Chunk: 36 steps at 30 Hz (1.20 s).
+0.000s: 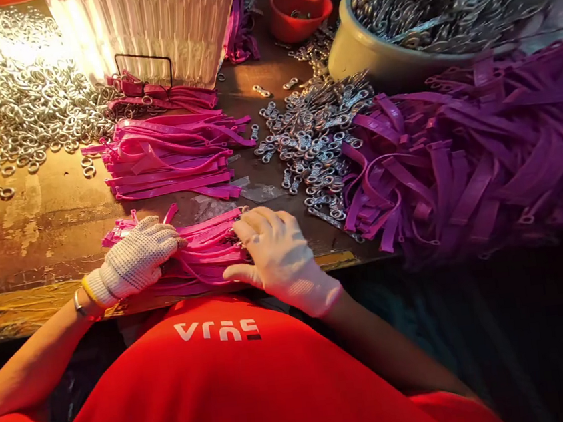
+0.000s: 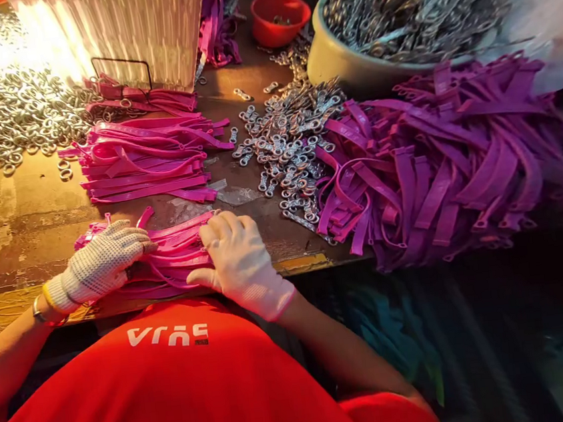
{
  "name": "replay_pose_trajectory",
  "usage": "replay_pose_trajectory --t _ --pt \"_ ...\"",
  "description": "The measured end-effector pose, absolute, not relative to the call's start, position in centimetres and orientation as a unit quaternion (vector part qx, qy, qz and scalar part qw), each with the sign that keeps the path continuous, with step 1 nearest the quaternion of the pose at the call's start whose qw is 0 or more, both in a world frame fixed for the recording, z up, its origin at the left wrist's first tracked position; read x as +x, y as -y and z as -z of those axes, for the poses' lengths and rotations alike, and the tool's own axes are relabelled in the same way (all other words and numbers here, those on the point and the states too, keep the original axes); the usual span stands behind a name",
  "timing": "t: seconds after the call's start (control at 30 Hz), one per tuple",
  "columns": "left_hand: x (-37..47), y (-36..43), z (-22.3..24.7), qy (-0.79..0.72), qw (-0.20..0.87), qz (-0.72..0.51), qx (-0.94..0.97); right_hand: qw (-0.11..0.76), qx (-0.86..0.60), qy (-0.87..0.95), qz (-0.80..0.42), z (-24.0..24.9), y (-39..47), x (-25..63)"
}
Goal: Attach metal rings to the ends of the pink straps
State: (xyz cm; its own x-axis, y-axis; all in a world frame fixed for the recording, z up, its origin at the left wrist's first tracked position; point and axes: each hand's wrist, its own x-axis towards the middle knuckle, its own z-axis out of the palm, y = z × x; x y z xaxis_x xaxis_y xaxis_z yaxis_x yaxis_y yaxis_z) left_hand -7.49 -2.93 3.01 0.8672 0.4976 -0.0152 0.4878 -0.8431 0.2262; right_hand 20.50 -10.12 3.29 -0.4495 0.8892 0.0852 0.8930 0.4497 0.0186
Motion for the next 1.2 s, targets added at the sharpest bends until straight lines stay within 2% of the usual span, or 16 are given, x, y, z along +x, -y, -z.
replay_pose_trajectory --t 0.1,0.23,0.37,0.57,0.67,0.9,1.2 --pt "-6.6 3.1 -2.5 -0.268 0.047 -0.019 0.962 0.062 -0.460 0.885 0.019 -1.1 10.8 18.5" --pt "-6.5 3.4 -3.1 -0.304 -0.022 0.028 0.952 0.012 -0.434 0.901 -0.024 1.1 9.4 15.9" --pt "-8.4 3.7 -3.5 -0.382 -0.007 0.077 0.921 -0.053 -0.456 0.886 -0.057 0.3 6.9 14.9" --pt "-6.3 1.1 -4.7 -0.431 -0.058 0.012 0.900 -0.071 -0.395 0.909 -0.110 -1.1 4.7 14.0" --pt "-2.7 -1.6 -3.2 -0.382 -0.069 -0.032 0.921 -0.075 -0.369 0.919 -0.113 -1.0 4.8 13.8" --pt "2.6 -8.3 3.7 -0.330 -0.085 -0.047 0.939 -0.056 -0.363 0.922 -0.126 0.5 5.7 13.9" --pt "4.2 -14.3 5.3 -0.306 -0.132 -0.102 0.937 -0.082 -0.345 0.927 -0.121 2.7 5.1 13.4"
